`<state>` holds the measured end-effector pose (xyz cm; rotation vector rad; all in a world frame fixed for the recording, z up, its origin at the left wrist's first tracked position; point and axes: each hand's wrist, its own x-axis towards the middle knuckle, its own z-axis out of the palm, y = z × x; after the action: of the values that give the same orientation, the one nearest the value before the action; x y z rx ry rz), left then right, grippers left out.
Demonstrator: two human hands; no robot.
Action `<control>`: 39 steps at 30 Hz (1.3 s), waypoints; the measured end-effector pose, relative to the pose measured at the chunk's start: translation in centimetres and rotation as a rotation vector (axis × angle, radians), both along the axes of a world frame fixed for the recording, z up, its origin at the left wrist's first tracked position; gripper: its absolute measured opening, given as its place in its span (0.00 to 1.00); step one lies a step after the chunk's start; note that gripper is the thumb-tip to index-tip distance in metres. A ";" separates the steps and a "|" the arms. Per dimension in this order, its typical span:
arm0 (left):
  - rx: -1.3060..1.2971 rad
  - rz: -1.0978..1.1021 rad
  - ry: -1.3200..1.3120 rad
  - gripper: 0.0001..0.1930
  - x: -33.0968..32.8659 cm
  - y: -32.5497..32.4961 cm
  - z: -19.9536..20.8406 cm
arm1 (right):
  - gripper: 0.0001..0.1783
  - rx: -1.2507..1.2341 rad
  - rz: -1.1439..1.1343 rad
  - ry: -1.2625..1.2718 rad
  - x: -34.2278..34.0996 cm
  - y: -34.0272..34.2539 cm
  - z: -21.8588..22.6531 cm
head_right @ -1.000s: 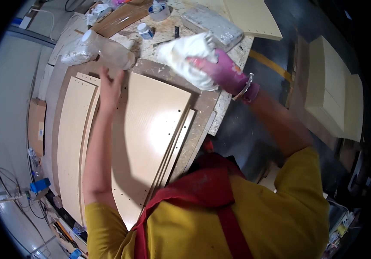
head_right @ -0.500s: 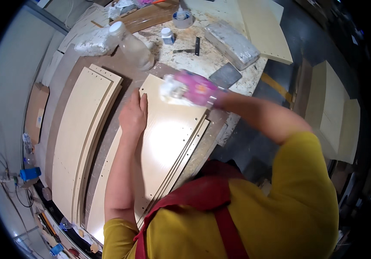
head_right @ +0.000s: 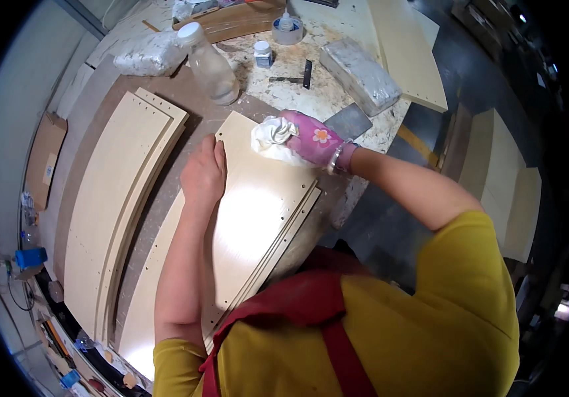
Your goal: The person wipes the surface of a light-colored wooden board with a white cloth. They repeatedly pour a clear liquid from a plastic bottle onto the cloth and continue wiping the board in a workshop setting.
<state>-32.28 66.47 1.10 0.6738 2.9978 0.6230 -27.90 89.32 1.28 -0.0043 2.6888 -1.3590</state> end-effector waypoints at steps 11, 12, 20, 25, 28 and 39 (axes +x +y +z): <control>-0.028 0.043 -0.055 0.16 0.1 0.1 0.2 | 0.17 -0.288 -0.145 -0.047 -4.0 -2.2 -1.1; -0.016 0.031 -0.028 0.16 0.0 0.3 0.0 | 0.17 -0.315 -0.136 0.004 -3.3 -1.6 -1.3; -0.020 -0.015 0.000 0.18 -0.1 0.6 -0.2 | 0.13 -0.047 -0.079 0.008 -6.1 -3.4 1.4; -0.022 -0.003 0.011 0.18 -0.3 0.1 -0.7 | 0.15 -0.108 0.190 -0.015 2.0 0.4 1.6; -0.040 -0.001 0.007 0.18 -0.2 0.5 -0.2 | 0.14 -0.178 0.133 0.075 6.1 4.2 -0.3; -0.058 0.023 -0.010 0.19 0.2 0.3 0.0 | 0.18 -0.081 0.096 -0.009 2.2 1.6 0.6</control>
<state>-32.05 66.73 1.13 0.6317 3.0058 0.5367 -25.66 90.91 1.93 -0.1328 2.5879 -1.4335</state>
